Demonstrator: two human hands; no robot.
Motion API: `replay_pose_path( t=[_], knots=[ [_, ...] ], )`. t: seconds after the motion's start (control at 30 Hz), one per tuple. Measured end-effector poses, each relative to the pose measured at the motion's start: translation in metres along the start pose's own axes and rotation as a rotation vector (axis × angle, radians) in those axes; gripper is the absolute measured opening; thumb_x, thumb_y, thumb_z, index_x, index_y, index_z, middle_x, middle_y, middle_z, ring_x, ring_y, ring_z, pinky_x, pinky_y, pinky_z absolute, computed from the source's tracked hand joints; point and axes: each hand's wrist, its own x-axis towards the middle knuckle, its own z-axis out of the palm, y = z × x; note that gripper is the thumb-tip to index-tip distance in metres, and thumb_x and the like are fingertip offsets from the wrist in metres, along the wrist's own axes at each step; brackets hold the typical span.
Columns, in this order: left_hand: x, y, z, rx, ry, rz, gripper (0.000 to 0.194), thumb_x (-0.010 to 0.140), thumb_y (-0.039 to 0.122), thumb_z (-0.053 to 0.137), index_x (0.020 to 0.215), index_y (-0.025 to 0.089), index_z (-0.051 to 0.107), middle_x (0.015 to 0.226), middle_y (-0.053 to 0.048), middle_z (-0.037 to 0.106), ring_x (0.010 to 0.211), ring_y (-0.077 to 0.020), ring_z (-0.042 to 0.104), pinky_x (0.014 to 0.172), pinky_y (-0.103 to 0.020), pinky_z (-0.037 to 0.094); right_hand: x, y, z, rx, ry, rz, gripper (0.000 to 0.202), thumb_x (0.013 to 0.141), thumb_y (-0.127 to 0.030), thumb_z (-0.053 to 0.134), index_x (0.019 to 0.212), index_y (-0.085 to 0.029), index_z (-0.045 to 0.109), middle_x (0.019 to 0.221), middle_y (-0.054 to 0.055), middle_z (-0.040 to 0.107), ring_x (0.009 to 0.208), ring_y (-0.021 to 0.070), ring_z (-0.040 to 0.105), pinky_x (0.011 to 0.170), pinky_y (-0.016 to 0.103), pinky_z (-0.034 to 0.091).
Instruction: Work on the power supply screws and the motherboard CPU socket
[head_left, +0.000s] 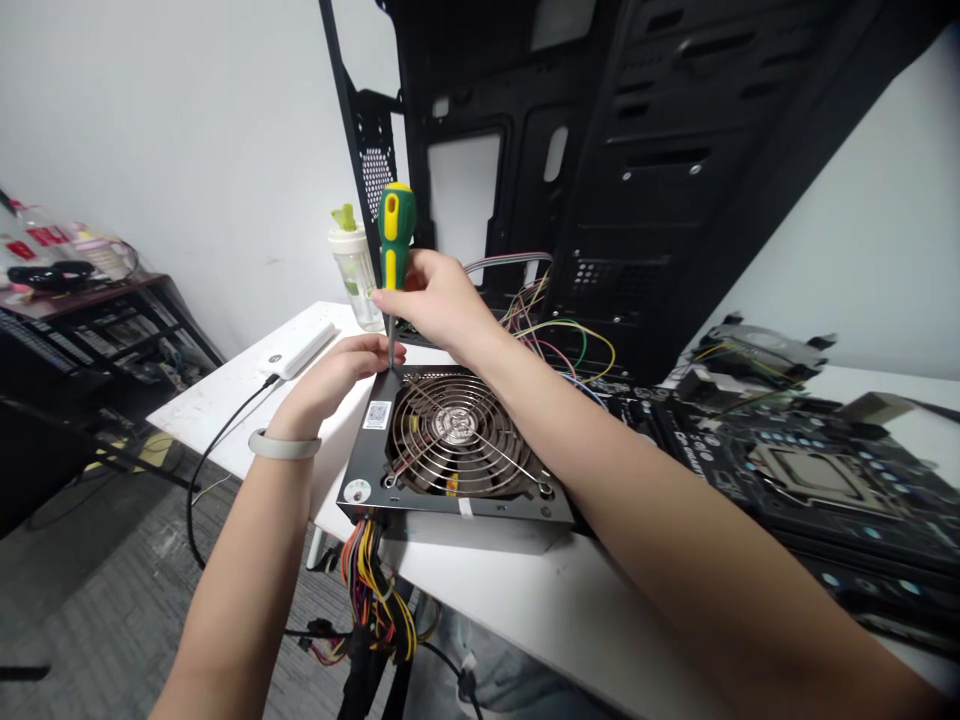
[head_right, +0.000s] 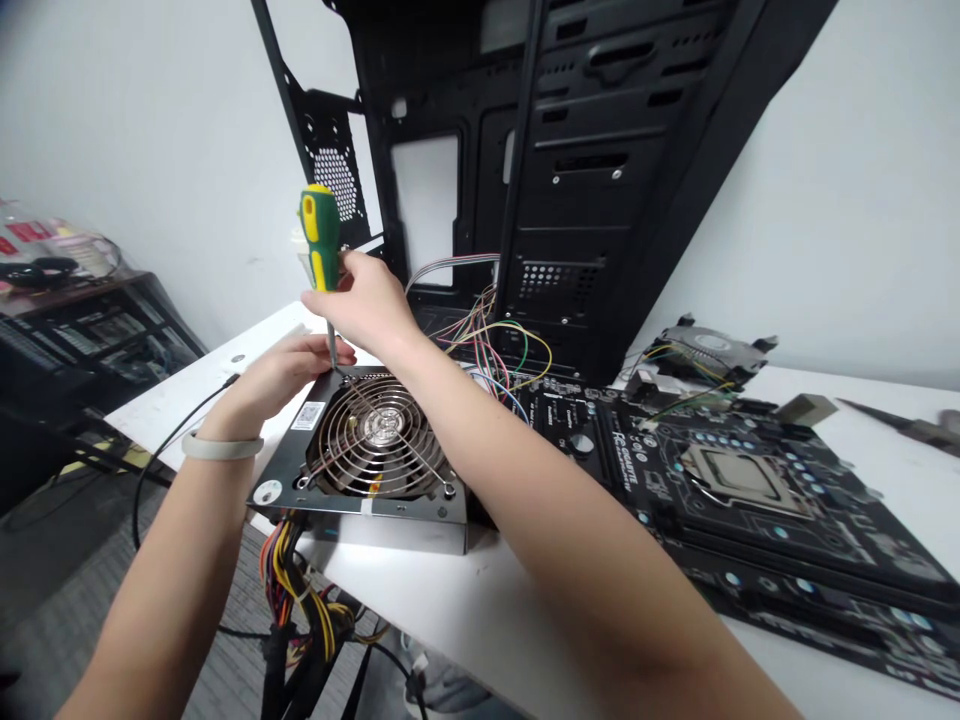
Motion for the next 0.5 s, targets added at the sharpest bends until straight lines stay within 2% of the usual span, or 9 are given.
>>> replay_pose_path(
  t=[0.13, 0.27, 0.4, 0.5],
  knots=[
    [0.0, -0.001, 0.001, -0.006, -0.028, -0.007, 0.026, 0.058, 0.023, 0.064, 0.082, 0.018, 0.072, 0.087, -0.005, 0.069, 0.083, -0.0214, 0.061, 0.076, -0.032, 0.045, -0.001, -0.005, 0.0, 0.08, -0.002, 0.063, 0.024, 0.075, -0.008, 0.063, 0.097, -0.016, 0.058, 0.092, 0.003, 0.064, 0.094, 0.0203, 0.062, 0.094, 0.04, 0.051],
    [0.001, -0.002, 0.0, -0.023, -0.068, 0.013, 0.03, 0.057, 0.022, 0.057, 0.083, 0.017, 0.07, 0.086, -0.006, 0.069, 0.083, -0.0222, 0.061, 0.077, -0.033, 0.046, -0.002, -0.011, -0.001, 0.183, -0.013, 0.154, 0.028, 0.075, 0.001, 0.052, 0.097, -0.017, 0.054, 0.086, 0.001, 0.062, 0.085, 0.0169, 0.061, 0.084, 0.033, 0.052],
    [0.002, -0.005, -0.001, -0.052, -0.102, 0.056, 0.029, 0.054, 0.021, 0.05, 0.078, 0.017, 0.067, 0.084, -0.006, 0.068, 0.083, -0.0217, 0.06, 0.077, -0.034, 0.045, -0.003, -0.012, 0.0, 0.102, -0.022, 0.104, 0.012, 0.081, -0.008, 0.057, 0.087, -0.018, 0.053, 0.082, 0.0, 0.059, 0.08, 0.0162, 0.059, 0.079, 0.032, 0.05],
    [0.001, -0.006, -0.001, -0.067, -0.097, 0.077, 0.028, 0.057, 0.021, 0.05, 0.079, 0.016, 0.067, 0.086, -0.006, 0.068, 0.083, -0.0202, 0.059, 0.079, -0.033, 0.044, -0.004, -0.011, 0.0, -0.035, -0.008, 0.06, 0.011, 0.083, -0.016, 0.064, 0.083, -0.017, 0.053, 0.079, -0.001, 0.057, 0.079, 0.0163, 0.057, 0.083, 0.035, 0.049]
  ],
)
